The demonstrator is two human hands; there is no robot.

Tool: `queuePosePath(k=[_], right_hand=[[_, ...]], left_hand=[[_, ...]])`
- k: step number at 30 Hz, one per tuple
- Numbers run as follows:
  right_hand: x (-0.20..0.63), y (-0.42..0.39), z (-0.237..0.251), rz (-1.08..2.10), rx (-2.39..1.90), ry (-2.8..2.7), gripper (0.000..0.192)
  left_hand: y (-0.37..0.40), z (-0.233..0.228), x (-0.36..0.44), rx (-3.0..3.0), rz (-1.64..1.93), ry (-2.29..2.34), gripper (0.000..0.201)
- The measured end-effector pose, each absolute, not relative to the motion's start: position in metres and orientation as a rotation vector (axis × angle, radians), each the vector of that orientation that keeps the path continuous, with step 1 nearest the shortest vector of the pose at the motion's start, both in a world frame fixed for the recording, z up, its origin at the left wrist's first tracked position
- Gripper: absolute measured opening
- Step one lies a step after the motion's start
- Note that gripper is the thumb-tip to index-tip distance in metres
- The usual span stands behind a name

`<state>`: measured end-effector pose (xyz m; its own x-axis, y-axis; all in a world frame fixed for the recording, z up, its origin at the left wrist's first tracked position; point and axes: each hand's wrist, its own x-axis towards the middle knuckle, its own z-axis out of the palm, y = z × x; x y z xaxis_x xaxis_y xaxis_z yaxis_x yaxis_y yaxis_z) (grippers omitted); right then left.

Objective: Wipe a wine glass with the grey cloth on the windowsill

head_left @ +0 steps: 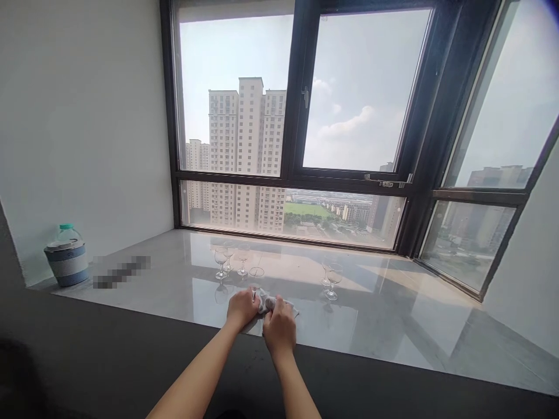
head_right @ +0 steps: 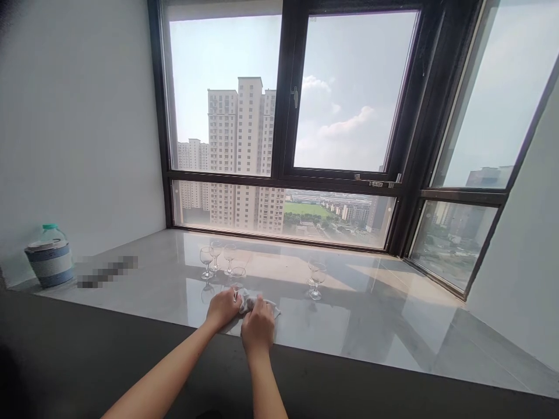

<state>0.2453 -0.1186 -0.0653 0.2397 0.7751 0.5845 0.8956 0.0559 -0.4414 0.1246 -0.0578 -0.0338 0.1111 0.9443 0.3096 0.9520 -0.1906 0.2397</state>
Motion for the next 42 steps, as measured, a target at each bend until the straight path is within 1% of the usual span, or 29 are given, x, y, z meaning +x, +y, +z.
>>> queuePosePath(k=[15, 42], right_hand=[[0.246, -0.119, -0.066, -0.192, -1.733, -1.548, 0.044], [0.245, -0.121, -0.063, -0.189, -1.735, -1.561, 0.042]], left_hand=[[-0.065, -0.024, 0.128, -2.329, -0.588, -2.079, 0.036], [-0.06, -0.03, 0.126, -2.341, -0.587, -2.041, 0.039]])
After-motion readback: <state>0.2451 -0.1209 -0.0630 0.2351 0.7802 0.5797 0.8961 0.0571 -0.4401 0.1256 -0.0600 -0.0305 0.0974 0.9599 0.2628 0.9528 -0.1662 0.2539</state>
